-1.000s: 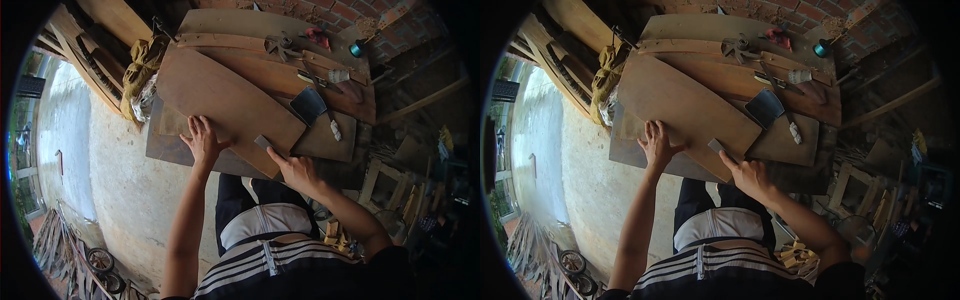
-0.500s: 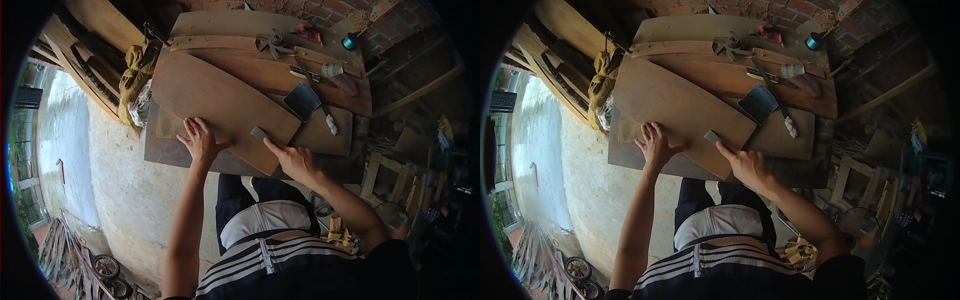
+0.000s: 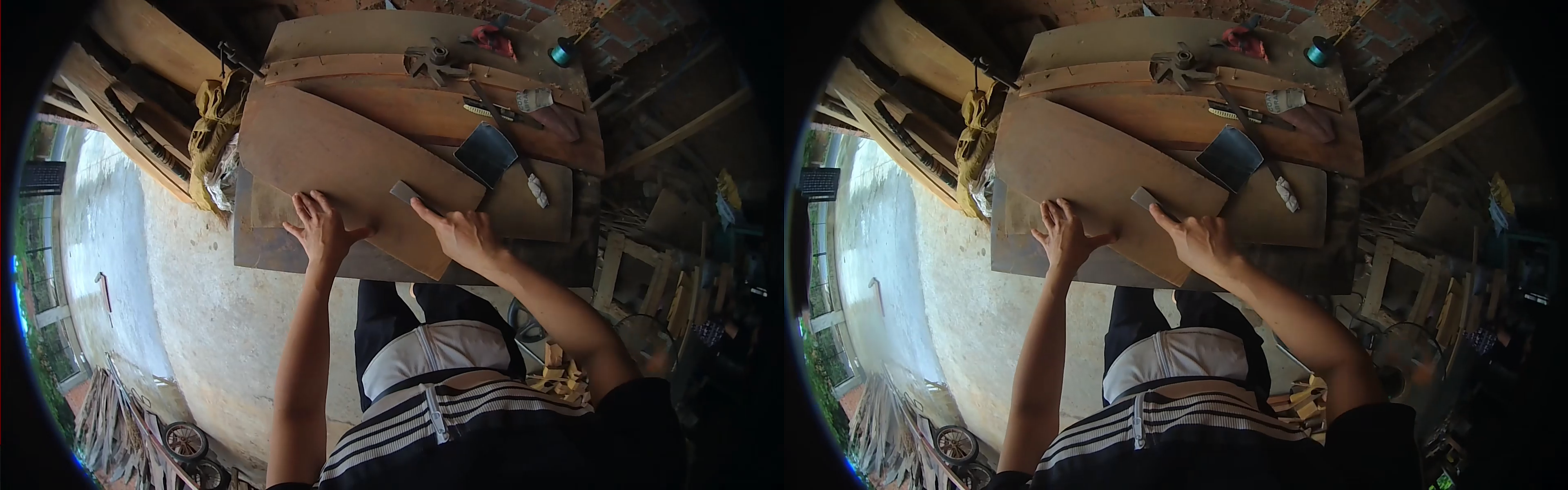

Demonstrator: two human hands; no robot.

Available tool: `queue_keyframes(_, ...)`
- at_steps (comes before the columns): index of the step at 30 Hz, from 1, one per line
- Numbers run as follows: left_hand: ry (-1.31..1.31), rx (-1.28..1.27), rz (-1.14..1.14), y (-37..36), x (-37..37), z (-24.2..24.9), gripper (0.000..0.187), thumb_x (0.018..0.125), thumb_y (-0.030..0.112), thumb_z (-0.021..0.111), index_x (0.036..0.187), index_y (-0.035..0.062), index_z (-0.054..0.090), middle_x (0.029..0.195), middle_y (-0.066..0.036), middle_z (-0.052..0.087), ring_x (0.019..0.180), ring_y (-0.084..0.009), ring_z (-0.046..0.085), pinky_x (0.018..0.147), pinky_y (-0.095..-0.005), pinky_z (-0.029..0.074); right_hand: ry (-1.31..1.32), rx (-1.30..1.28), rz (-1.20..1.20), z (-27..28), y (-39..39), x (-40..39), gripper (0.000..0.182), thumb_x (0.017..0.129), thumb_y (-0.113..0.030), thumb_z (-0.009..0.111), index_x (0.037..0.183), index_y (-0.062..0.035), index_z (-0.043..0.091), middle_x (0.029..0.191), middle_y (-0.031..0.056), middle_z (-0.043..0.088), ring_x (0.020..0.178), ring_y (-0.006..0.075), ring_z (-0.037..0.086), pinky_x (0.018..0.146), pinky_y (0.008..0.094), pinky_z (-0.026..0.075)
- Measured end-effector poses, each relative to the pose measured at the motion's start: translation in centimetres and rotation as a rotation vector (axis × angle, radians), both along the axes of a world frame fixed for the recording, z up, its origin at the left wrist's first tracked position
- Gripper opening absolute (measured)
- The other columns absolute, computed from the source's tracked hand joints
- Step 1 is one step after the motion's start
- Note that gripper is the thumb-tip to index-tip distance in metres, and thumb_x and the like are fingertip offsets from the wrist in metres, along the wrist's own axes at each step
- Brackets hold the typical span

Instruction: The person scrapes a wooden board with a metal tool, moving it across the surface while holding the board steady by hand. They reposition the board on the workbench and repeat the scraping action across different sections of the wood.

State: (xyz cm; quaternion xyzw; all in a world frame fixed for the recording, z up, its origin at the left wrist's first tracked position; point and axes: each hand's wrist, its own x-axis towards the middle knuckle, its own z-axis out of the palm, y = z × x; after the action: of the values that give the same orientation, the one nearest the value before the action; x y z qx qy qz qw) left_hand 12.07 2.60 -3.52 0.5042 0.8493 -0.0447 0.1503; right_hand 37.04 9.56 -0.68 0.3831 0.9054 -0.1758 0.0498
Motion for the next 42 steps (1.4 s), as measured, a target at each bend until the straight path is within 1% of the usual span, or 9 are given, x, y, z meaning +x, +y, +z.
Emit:
queue_keyframes(4,-0.019,0.003,0.017,-0.1,-0.1,-0.3,0.143,0.052,0.067,0.088,0.151,-0.0127,0.023,0.159,-0.034,0.022,0.153,-0.0422,0.013,0.106,-0.0783,0.022,-0.061,-0.026,0.0,1.5,-1.5,3.5,0.066,0.087,-0.005,0.06,0.149,-0.0232,0.048,0.067,0.0181,0.068,0.061,0.0356,0.07,0.055,0.0492,0.056)
queue_keyframes(12,0.002,-0.006,0.012,0.0,0.1,0.4,0.141,0.052,0.067,0.088,0.152,-0.0103,0.023,0.159,-0.034,0.022,0.152,-0.042,0.014,0.105,-0.0787,0.023,0.164,0.107,-0.017,-2.4,3.5,-5.2,0.063,0.088,-0.006,0.058,0.148,-0.0221,0.048,0.068,0.0185,0.067,0.062,0.0359,0.07,0.057,0.0494,0.057)
queue_keyframes(20,-0.042,0.047,0.024,-0.1,0.0,0.1,0.138,0.052,0.059,0.091,0.151,-0.011,0.024,0.158,-0.034,0.023,0.152,-0.0432,0.015,0.104,-0.0798,0.023,-0.047,-0.005,-0.029,2.0,-1.4,7.9,0.066,0.088,-0.005,0.061,0.15,-0.0201,0.045,0.061,0.0164,0.064,0.057,0.0335,0.069,0.052,0.0471,0.054)
queue_keyframes(22,-0.048,0.077,0.006,0.0,-0.1,0.1,0.137,0.051,0.054,0.094,0.149,-0.0124,0.026,0.157,-0.036,0.024,0.151,-0.0443,0.016,0.103,-0.0805,0.024,-0.078,-0.035,-0.047,1.6,-0.8,6.4,0.066,0.089,-0.006,0.061,0.151,-0.0195,0.044,0.062,0.0171,0.064,0.056,0.0331,0.068,0.052,0.047,0.054)
queue_keyframes(27,-0.018,-0.029,0.012,0.2,0.0,0.5,0.139,0.055,0.065,0.088,0.153,-0.0081,0.022,0.161,-0.031,0.021,0.153,-0.0417,0.012,0.106,-0.0788,0.021,0.078,0.126,-0.095,-1.5,2.6,1.4,0.062,0.088,-0.008,0.057,0.147,-0.0241,0.049,0.064,0.0159,0.067,0.061,0.0332,0.071,0.054,0.0474,0.056)
queue_keyframes(34,-0.025,-0.044,0.028,0.0,-0.1,0.0,0.14,0.056,0.065,0.087,0.154,-0.0074,0.02,0.161,-0.031,0.019,0.154,-0.0401,0.011,0.106,-0.0786,0.021,-0.092,0.073,-0.129,1.7,-0.1,11.2,0.066,0.086,-0.005,0.061,0.147,-0.0267,0.049,0.063,0.0142,0.066,0.06,0.0328,0.07,0.053,0.0472,0.055)
queue_keyframes(36,-0.023,-0.029,0.015,0.1,-0.2,-0.1,0.14,0.056,0.066,0.087,0.154,-0.0073,0.019,0.161,-0.031,0.019,0.153,-0.0404,0.011,0.107,-0.0782,0.022,-0.046,-0.004,-0.135,1.3,-0.1,11.7,0.069,0.091,-0.006,0.059,0.153,-0.0268,0.04,0.067,0.0172,0.066,0.061,0.0354,0.068,0.054,0.0484,0.054)
queue_keyframes(40,-0.006,-0.064,0.009,0.3,-0.1,0.1,0.141,0.056,0.066,0.088,0.154,-0.0073,0.019,0.162,-0.031,0.018,0.153,-0.0403,0.011,0.107,-0.0782,0.022,0.099,0.059,-0.124,-1.8,2.5,7.7,0.066,0.092,-0.007,0.058,0.152,-0.0269,0.042,0.067,0.017,0.065,0.061,0.0363,0.067,0.055,0.048,0.054)
queue_keyframes(42,-0.019,-0.054,0.013,0.3,-0.1,0.4,0.141,0.055,0.065,0.088,0.154,-0.0073,0.019,0.162,-0.031,0.018,0.153,-0.0406,0.012,0.106,-0.0786,0.022,0.139,0.141,-0.102,-2.3,3.4,6.5,0.071,0.087,-0.007,0.061,0.152,-0.0282,0.042,0.065,0.0137,0.066,0.056,0.0315,0.068,0.051,0.0452,0.054)
